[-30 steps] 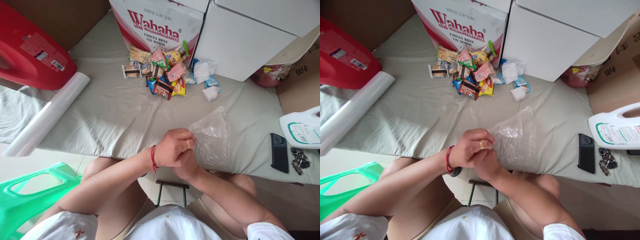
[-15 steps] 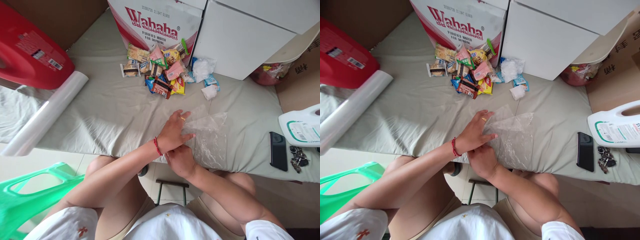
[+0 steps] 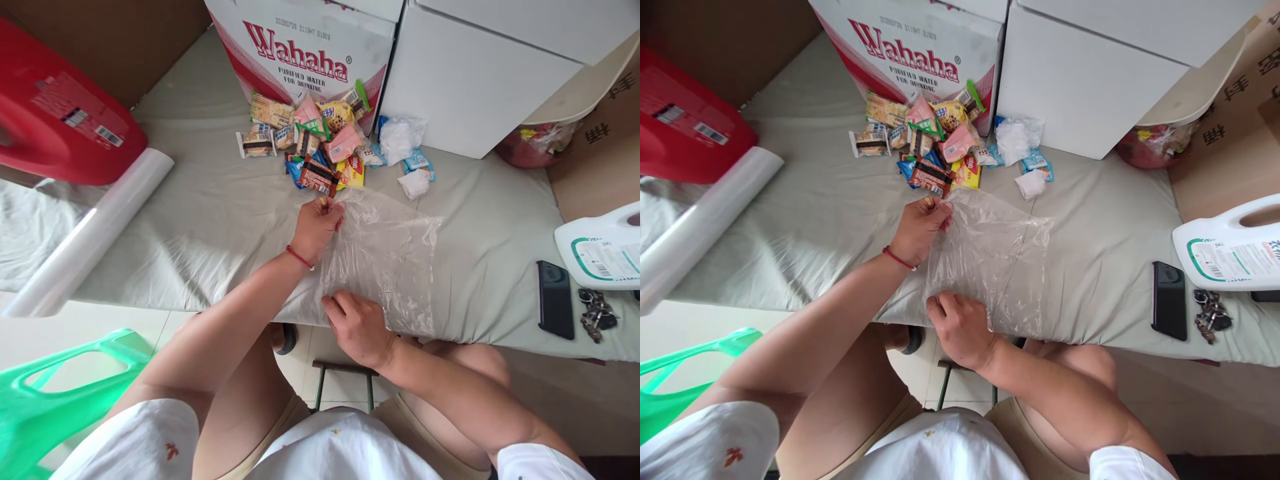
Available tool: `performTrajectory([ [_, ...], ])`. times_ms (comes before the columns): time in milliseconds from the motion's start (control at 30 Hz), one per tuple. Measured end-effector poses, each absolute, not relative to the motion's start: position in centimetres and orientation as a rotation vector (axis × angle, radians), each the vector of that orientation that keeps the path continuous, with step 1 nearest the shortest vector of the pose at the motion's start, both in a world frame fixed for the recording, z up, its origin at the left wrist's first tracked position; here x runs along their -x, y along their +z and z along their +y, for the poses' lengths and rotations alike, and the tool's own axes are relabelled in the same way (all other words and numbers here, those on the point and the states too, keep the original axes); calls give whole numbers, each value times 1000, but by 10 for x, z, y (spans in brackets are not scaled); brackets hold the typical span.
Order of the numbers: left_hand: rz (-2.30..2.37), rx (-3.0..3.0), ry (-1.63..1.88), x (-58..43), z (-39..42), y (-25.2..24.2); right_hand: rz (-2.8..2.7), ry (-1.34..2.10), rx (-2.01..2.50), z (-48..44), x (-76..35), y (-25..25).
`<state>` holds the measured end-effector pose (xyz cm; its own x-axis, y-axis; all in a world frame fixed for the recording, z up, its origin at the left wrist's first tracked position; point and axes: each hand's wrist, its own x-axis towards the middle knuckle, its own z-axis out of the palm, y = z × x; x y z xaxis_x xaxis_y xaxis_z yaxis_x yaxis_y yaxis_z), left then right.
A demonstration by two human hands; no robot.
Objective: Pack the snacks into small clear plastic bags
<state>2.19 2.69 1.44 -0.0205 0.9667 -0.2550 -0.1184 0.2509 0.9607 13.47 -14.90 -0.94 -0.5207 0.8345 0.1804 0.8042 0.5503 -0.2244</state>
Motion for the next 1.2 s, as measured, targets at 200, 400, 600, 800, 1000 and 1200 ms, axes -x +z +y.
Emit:
performTrajectory([
  [200,1315,-640,950,-8,46,20,-2536,134,1338,-149,-140,-11],
  [400,1395,-761,1068,-8,46,11,-2513,35,1337,-146,-143,-5],
  [600,1433,-800,1078,-13,40,12,-2235,-134,1327,-136,-168,33],
  [800,1302,-696,939,-15,28,19,-2135,-189,1257,-140,-178,60],
  [1000,1716,-1303,965,-4,35,9,-2369,-96,1191,-154,-152,28],
  [1200,1907,-1415,968,7,51,1,-2445,-108,1201,-152,-138,0],
])
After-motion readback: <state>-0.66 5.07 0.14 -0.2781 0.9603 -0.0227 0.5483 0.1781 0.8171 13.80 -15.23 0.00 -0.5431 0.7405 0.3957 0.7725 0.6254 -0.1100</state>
